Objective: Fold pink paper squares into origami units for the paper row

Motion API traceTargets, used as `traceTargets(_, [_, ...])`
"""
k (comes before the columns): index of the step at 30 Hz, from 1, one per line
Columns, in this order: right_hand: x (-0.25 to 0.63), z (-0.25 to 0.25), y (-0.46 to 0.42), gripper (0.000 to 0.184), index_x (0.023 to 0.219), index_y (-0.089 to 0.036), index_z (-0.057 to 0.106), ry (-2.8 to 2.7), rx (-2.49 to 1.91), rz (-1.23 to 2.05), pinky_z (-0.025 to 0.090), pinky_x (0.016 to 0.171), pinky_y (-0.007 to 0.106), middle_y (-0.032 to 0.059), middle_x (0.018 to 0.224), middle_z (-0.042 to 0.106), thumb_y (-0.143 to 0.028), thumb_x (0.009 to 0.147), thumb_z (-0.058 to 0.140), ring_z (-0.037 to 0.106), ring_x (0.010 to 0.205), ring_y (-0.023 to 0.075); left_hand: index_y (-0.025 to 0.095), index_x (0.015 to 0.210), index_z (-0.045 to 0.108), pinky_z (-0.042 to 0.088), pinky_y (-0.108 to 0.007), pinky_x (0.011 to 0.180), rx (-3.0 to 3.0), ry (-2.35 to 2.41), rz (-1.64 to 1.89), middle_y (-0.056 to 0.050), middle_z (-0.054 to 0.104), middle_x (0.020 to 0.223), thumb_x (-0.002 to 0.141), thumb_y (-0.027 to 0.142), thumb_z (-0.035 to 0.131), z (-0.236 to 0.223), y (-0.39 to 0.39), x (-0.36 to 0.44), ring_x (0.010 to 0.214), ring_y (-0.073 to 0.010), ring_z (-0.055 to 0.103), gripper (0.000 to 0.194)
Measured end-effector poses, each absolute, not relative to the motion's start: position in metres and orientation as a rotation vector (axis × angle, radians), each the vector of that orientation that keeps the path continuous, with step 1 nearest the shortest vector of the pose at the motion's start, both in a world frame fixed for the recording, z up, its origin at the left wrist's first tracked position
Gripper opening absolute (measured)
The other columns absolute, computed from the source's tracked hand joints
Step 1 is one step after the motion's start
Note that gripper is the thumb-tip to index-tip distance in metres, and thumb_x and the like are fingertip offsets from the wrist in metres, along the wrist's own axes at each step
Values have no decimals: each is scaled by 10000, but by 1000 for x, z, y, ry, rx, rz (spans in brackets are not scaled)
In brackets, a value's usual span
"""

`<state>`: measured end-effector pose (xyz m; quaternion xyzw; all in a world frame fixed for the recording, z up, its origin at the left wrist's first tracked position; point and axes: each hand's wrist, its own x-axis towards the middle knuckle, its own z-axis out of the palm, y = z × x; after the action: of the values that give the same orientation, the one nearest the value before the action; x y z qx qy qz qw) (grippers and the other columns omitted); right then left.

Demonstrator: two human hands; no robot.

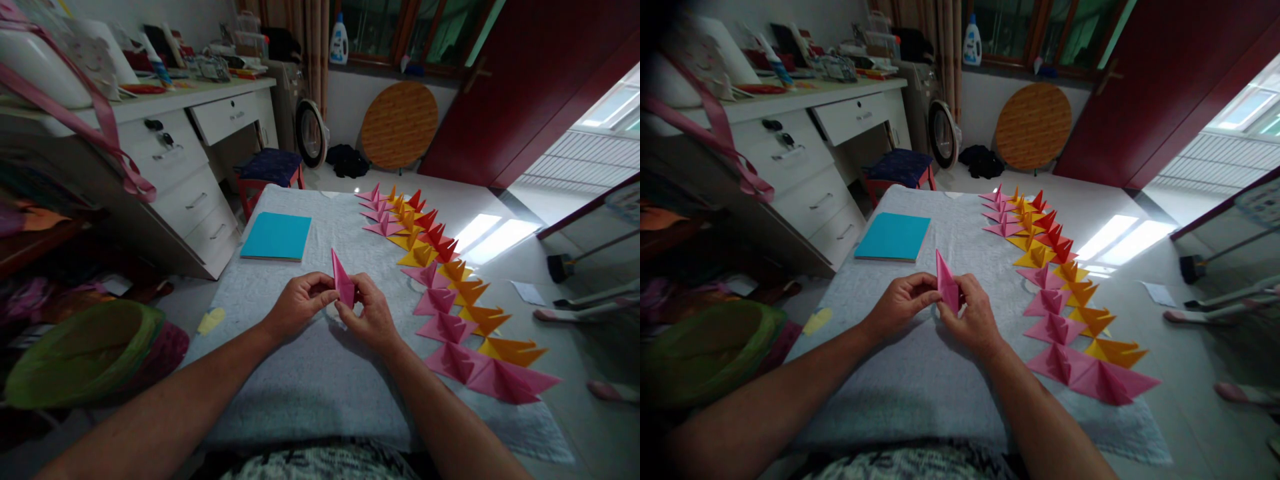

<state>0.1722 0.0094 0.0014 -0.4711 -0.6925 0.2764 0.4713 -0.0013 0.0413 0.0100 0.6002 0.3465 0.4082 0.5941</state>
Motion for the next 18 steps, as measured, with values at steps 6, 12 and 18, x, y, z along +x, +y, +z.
traceTargets(6, [175,-2,11,228,1068,-230,615,-1682,-1120,746,479,644,279,25,889,559,-238,842,642,542,749,156,141,911,704,544,-287,804,1374,773,942,-48,741,857,794,373,785,9,45,-4,809,-177,693,273])
traceTargets(12, [174,-1,11,209,1040,-224,635,-1675,-1115,711,473,635,277,20,855,564,-240,834,664,551,734,156,140,910,707,543,-287,812,1372,761,946,-46,739,863,793,359,788,8,45,-5,807,-172,691,262])
traceTargets(18, [173,5,9,171,1002,-224,658,-1657,-1086,700,465,627,269,20,819,581,-185,876,549,560,702,147,135,909,718,544,-290,836,1485,758,964,-67,739,919,821,354,765,10,45,-5,853,-181,695,241])
